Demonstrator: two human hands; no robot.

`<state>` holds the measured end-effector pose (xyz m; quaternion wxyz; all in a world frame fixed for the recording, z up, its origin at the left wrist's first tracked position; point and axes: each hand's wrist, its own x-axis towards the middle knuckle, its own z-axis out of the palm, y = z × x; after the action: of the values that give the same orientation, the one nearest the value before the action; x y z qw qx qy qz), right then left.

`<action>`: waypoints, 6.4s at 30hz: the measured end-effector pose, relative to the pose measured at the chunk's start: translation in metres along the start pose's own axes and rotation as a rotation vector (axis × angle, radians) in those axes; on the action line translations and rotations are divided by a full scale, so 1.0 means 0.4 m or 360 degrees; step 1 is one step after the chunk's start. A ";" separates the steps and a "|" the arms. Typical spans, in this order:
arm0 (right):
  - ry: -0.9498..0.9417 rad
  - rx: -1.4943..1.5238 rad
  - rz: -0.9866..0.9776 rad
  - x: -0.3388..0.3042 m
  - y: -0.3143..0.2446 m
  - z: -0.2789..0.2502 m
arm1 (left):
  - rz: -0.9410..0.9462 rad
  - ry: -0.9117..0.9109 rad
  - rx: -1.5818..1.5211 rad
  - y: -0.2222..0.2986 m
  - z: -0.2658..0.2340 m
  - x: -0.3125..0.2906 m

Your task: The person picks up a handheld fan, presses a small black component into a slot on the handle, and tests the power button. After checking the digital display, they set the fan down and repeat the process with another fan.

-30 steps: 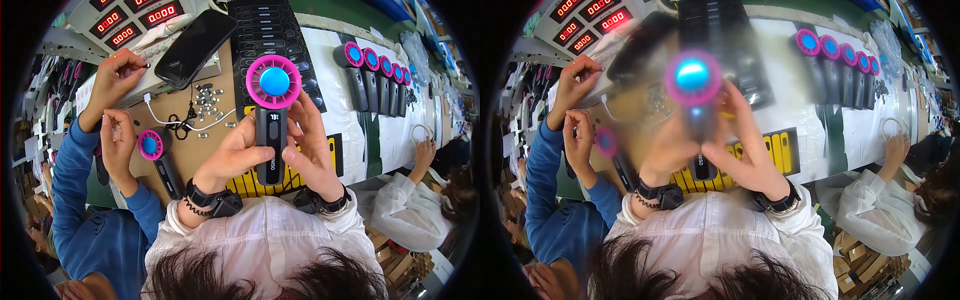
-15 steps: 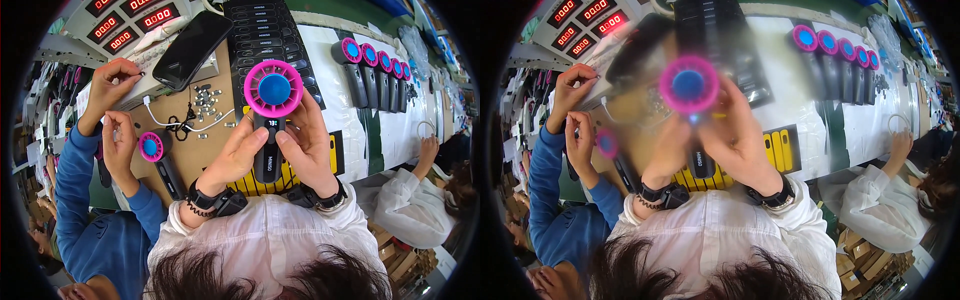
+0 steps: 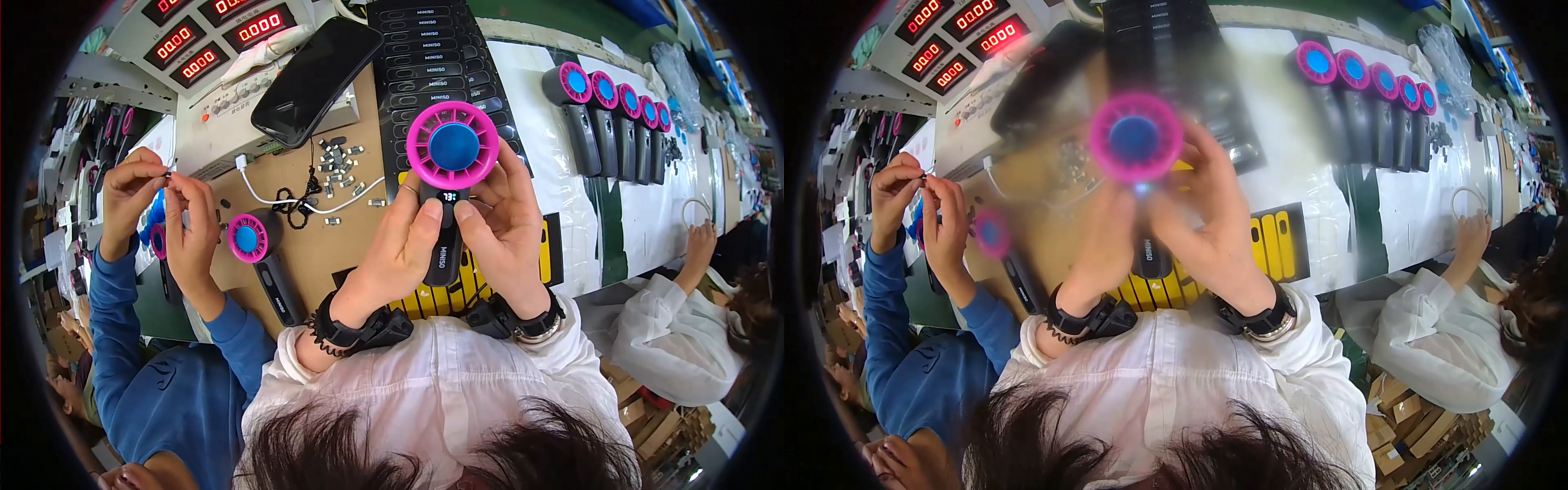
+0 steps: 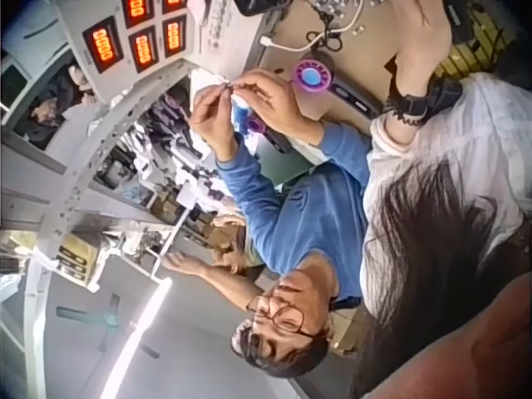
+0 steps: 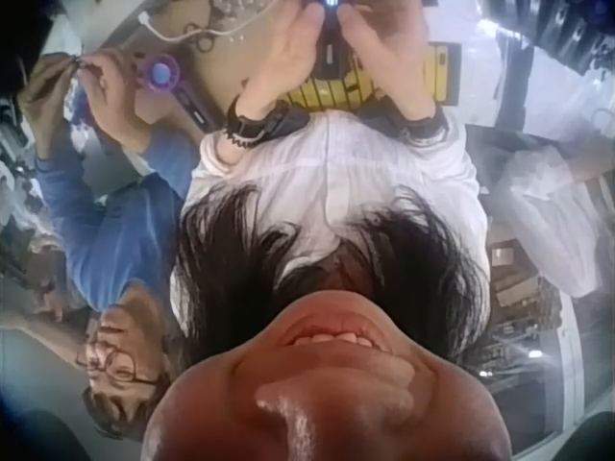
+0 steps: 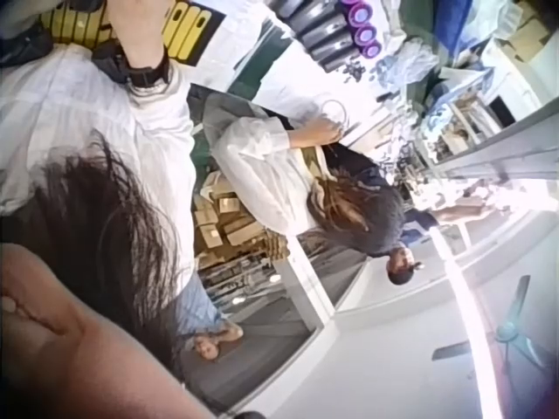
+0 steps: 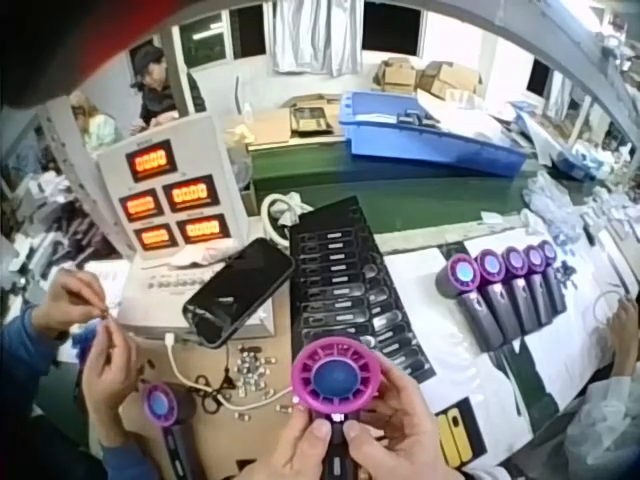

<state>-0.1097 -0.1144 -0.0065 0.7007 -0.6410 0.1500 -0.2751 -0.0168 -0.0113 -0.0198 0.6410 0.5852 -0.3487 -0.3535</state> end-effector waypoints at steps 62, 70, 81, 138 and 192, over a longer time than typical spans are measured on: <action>-0.0037 0.0408 0.0123 0.029 0.055 0.008 | -0.0046 0.0375 0.0198 -0.015 0.029 0.038; -0.0057 0.0435 0.0163 0.033 0.033 0.017 | 0.0050 0.0480 0.0151 -0.003 0.033 0.036; -0.0052 0.0431 0.0201 0.036 0.028 0.016 | 0.0041 0.0463 0.0185 -0.003 0.037 0.029; -0.0050 0.0455 0.0164 0.023 0.061 -0.004 | 0.0034 0.0443 0.0142 -0.035 0.039 0.030; -0.0029 0.0632 0.0458 0.005 -0.012 -0.029 | -0.0391 -0.0247 -0.0892 0.016 0.013 0.016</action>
<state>-0.1155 -0.1252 -0.0031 0.8462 -0.4651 0.1764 -0.1908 -0.0179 -0.0190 -0.0130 0.7013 0.3948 -0.2123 -0.5543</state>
